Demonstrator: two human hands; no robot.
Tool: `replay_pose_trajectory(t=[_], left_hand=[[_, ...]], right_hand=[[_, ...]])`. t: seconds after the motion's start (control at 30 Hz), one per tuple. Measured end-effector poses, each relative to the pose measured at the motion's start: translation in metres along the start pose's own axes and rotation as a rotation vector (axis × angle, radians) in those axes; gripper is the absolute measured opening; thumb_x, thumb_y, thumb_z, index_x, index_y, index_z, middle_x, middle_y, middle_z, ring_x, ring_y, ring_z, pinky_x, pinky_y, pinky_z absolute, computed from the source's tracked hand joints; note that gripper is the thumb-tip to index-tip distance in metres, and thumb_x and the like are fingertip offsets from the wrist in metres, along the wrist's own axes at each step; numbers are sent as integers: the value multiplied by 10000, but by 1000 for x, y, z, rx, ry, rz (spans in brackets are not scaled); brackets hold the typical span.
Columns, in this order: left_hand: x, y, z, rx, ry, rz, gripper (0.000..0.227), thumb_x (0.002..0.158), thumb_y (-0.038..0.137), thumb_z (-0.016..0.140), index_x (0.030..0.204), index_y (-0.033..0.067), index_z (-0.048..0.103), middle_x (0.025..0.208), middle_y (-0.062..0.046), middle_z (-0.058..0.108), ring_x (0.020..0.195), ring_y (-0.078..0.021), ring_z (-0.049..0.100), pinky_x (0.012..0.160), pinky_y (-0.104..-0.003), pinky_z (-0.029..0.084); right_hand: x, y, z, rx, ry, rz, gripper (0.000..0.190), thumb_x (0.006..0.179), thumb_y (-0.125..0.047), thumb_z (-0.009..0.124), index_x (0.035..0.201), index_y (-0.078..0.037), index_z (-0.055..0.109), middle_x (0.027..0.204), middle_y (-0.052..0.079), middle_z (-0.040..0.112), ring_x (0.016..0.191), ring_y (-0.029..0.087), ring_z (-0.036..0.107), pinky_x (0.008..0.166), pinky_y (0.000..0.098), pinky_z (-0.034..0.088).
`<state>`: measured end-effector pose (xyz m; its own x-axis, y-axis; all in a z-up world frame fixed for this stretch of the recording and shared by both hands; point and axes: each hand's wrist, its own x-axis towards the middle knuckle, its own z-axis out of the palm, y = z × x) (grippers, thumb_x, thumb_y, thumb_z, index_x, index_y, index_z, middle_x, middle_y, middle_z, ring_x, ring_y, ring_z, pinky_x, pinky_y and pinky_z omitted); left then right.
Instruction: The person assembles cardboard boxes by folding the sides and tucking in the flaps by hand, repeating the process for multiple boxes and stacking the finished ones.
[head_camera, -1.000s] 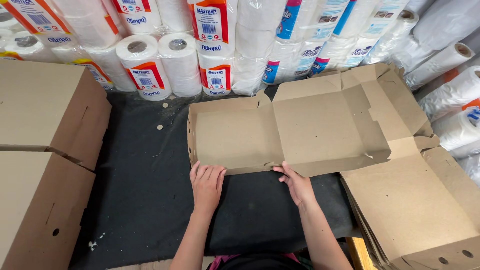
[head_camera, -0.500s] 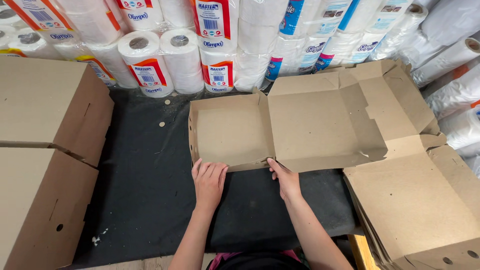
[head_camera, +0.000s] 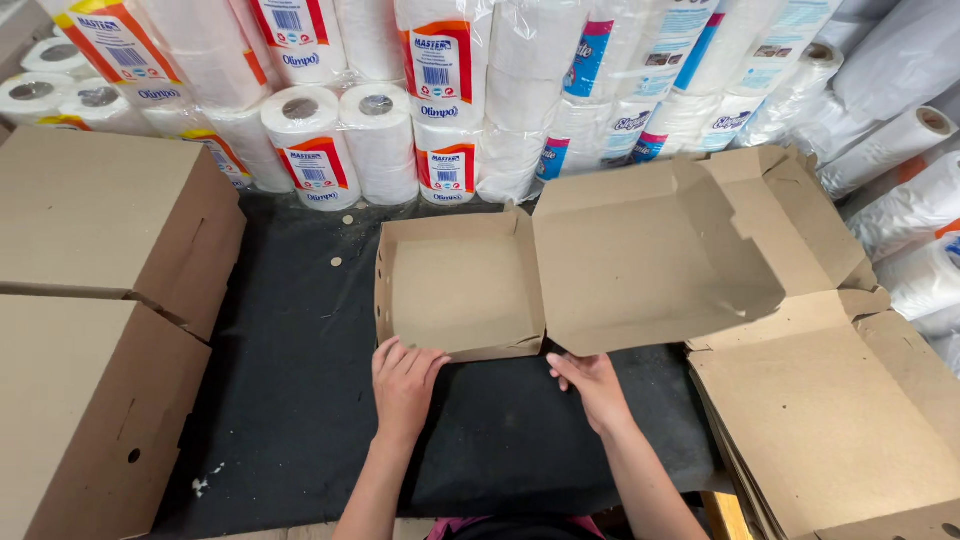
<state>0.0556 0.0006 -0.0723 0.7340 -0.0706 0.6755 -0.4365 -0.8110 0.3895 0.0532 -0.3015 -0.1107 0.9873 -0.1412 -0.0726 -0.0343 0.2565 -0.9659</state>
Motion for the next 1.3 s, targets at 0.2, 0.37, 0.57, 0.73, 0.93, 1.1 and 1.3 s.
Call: replay_pose_trajectory(t=[0.2,0.37,0.57,0.73,0.93,1.1,1.3], left_hand=[[7,-28,-89,116,-29,245,48,908,193,758,906,157,727,786,38,696,755,-156,569,1094,-444,422],[19,-48,-138,168,-64,270,48,899,163,755,865,142,729,750,30,645,737,-162,550,1144,-490,402],[13,-29,-103,99,-198,291,417,840,305,792,1205,150,663,1179,23,682,1146,-185,585,1228,-544,284],[19,37,-48,-118,-443,324,727,802,224,842,1449,124,526,1496,-62,540,1438,-285,424,1242,-552,208],[18,68,-2,-510,-334,41,674,677,-126,723,1293,136,651,1087,35,737,1068,-228,645,977,-412,502],[28,73,-4,-576,-298,-200,107,934,227,711,966,143,769,923,45,794,864,-134,731,833,-305,531],[31,77,-2,-577,-368,-508,149,920,292,704,952,161,767,953,53,791,943,-139,706,863,-292,526]], right_hand=[[-46,-58,-34,88,-48,112,133,877,-13,728,942,-40,615,761,155,654,647,202,538,544,320,375],[-51,-63,-50,229,40,197,332,999,-400,523,1128,-95,543,1218,211,686,1100,371,648,735,458,476],[-39,-67,-34,197,195,179,399,1029,-317,485,1358,-99,539,1242,146,663,997,284,626,758,442,526],[-38,-68,-8,305,324,259,586,984,-161,455,1559,-67,388,1365,109,571,1128,242,562,924,419,477],[-42,-51,-23,283,317,250,457,981,-89,478,1425,21,461,1319,126,539,1029,268,558,781,435,503],[-49,-78,-27,67,204,-88,726,1042,-288,396,1699,-183,106,1327,214,524,1086,327,598,935,458,524],[-37,-52,-58,-156,264,-337,94,1074,-139,533,1154,-91,524,1161,120,612,958,197,636,884,340,592]])
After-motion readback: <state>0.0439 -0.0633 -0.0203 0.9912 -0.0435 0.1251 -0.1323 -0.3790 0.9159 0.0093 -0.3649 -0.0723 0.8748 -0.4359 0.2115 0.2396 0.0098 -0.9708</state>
